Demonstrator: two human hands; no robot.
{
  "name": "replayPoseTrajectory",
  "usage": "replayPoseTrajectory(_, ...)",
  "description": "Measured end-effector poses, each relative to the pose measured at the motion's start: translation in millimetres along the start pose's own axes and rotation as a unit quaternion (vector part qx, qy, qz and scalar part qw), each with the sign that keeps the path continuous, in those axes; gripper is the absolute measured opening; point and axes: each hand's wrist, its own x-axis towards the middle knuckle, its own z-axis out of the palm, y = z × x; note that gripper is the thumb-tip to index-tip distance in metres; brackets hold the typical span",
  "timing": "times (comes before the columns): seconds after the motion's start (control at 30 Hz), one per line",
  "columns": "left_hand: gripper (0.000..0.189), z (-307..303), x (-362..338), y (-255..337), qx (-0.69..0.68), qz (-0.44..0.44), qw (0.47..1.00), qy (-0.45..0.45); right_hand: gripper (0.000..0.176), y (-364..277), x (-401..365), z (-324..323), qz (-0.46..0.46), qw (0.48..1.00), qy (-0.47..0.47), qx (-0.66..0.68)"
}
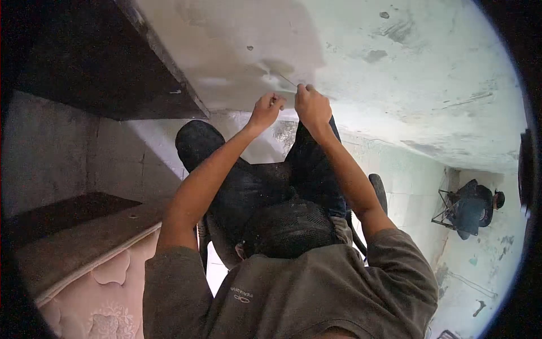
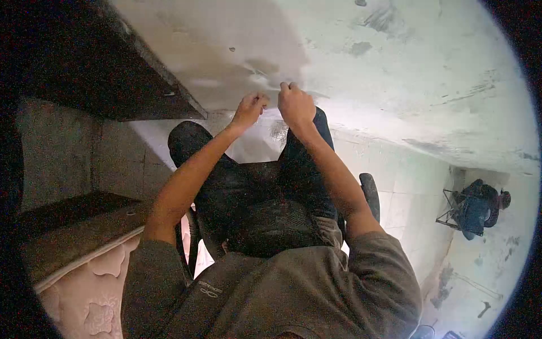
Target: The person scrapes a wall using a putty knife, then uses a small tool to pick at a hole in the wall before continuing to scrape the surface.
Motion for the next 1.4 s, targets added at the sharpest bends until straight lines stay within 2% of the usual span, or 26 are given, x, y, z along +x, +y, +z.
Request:
replayPoseTrajectory(0.07, 0.027, 1, -4, 2, 0.007, 0.005, 1.000, -0.002, 0.016, -2, -1, 10, -0.016, 1.000, 0.026, 0.007)
replayPoseTrajectory(0.13, 0.029, -1, -2, 9, 0.027, -0.032, 0.999, -0.009, 0.016, 1, -1, 17, -0.026, 0.999, 0.024, 0.004)
replayPoseTrajectory(0.2, 0.030, -1, 3, 2, 0.023, -0.022, 0.999, -0.012, 0.015, 1, 1, 12, -0.044, 0.999, 0.020, 0.001)
replayPoseTrajectory(0.27, 0.030, -2, 5, -6, 0.013, -0.019, 1.000, -0.009, 0.016, -4, 1, -10, 0.003, 0.999, 0.033, 0.034)
replayPoseTrajectory(0.37, 0.031, -3, 5, -8, 0.012, 0.000, 1.000, 0.001, 0.018, -7, 5, 7, -0.018, 0.999, 0.010, 0.027)
replayPoseTrajectory(0.43, 0.030, -5, 8, -6, 0.037, -0.020, 0.999, -0.003, 0.019, -9, 7, 10, -0.048, 0.999, -0.005, 0.010)
replayPoseTrajectory(0.53, 0.027, -5, 5, -6, -0.021, 0.007, 1.000, 0.007, 0.019, -16, 7, -5, -0.009, 0.999, -0.007, 0.033)
replayPoseTrajectory(0.67, 0.024, -7, 10, -12, -0.020, -0.011, 1.000, 0.004, 0.019, -19, 7, 0, -0.004, 1.000, -0.004, 0.018)
replayPoseTrajectory(0.77, 0.025, -10, 14, -5, -0.004, -0.011, 1.000, 0.011, 0.017, -12, 13, 1, -0.051, 0.999, 0.007, 0.009)
replayPoseTrajectory(0.87, 0.025, -6, 12, -11, -0.036, 0.008, 0.999, 0.009, 0.016, -12, 10, -9, -0.022, 1.000, 0.015, 0.015)
replayPoseTrajectory(0.97, 0.025, -2, 16, -13, 0.000, -0.008, 1.000, -0.005, 0.016, -4, 19, 12, -0.056, 0.998, 0.008, -0.001)
replayPoseTrajectory(1.07, 0.025, -2, 15, -11, 0.018, 0.005, 1.000, -0.007, 0.016, -12, 15, -11, -0.031, 0.999, 0.013, 0.006)
replayPoseTrajectory(1.2, 0.025, -6, 12, -4, 0.002, -0.014, 1.000, -0.009, 0.016, -6, 21, 0, -0.052, 0.998, 0.005, -0.032)
replayPoseTrajectory(1.27, 0.025, -7, 14, 0, 0.015, -0.026, 1.000, -0.010, 0.015, -4, 24, 8, -0.093, 0.995, 0.013, -0.042)
replayPoseTrajectory(1.37, 0.027, -7, 11, 2, -0.033, -0.024, 0.999, 0.002, 0.015, -17, 15, -24, -0.049, 0.999, 0.017, -0.016)
replayPoseTrajectory(1.4, 0.027, -7, 10, 3, -0.028, -0.025, 0.999, -0.002, 0.015, -14, 17, -13, -0.050, 0.998, 0.014, -0.016)
